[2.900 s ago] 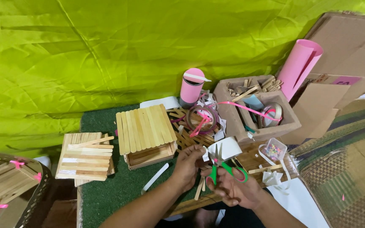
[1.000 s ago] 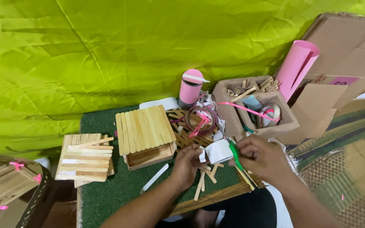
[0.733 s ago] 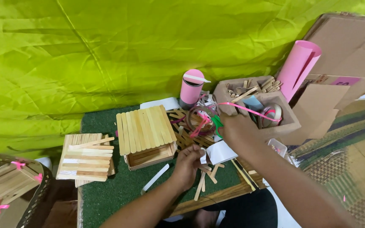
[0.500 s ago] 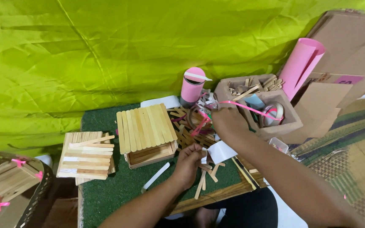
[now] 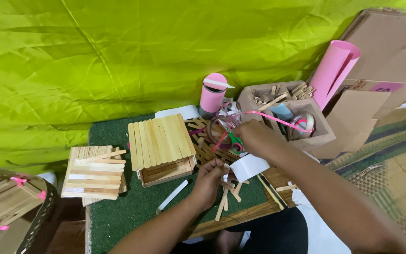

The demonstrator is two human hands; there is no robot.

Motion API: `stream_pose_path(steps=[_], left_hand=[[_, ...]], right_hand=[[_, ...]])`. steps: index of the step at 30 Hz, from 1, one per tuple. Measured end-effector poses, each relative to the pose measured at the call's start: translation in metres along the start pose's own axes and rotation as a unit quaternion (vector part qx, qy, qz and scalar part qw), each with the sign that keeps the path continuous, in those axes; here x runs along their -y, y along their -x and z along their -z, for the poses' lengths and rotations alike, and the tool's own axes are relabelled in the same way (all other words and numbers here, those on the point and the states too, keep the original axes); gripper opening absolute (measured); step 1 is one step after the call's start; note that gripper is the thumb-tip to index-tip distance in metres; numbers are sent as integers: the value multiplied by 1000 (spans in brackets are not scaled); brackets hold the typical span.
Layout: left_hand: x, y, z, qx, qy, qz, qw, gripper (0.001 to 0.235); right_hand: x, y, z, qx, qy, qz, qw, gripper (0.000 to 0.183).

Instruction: Assembling a miniature house using popsicle sticks, tape, and scissors

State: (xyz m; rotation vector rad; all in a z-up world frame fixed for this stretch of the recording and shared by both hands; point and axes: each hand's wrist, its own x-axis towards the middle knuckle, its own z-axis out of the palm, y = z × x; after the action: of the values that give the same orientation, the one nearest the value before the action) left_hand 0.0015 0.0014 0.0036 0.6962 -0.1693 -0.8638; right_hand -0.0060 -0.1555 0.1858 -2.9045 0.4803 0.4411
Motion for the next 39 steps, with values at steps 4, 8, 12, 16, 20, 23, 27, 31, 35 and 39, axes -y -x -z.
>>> stream_pose_path(steps=[4,8,12,16,20,23,27,31,35,39], left_hand=[[-2,3,-2,14,-1,-11,1000,7],[-4,4,-4,15,-34,-2,999,3],[-4,7,-6,18,-112,-5,994,5],[-4,10,-8,13,-110,-25,994,4],[-5,10,-8,1,-96,-27,995,7],[-4,12,-6,-2,-102,-35,994,5],[0,15,-6,0,-100,-63,993,3],[-4,14,-5,13,-118,-115,986,6],[-4,19,-5,34,-110,-129,985,16],[-11,25,-13,43,-148,-139,978,19]], right_hand=[[-18,18,5,45,-71,144,986,25],[-24,27,0,89,-12,149,985,28],[-48,10,-24,9,-111,172,979,30],[-45,12,-21,-24,-173,229,958,22],[-40,12,-15,3,-191,173,966,17],[-50,1,-21,-24,-214,139,967,14],[-47,-1,-12,-88,-300,107,944,14],[-30,-7,-28,-149,-316,110,930,19],[-16,-1,-52,-187,-263,43,946,29],[-2,19,-53,-226,-214,69,948,24]])
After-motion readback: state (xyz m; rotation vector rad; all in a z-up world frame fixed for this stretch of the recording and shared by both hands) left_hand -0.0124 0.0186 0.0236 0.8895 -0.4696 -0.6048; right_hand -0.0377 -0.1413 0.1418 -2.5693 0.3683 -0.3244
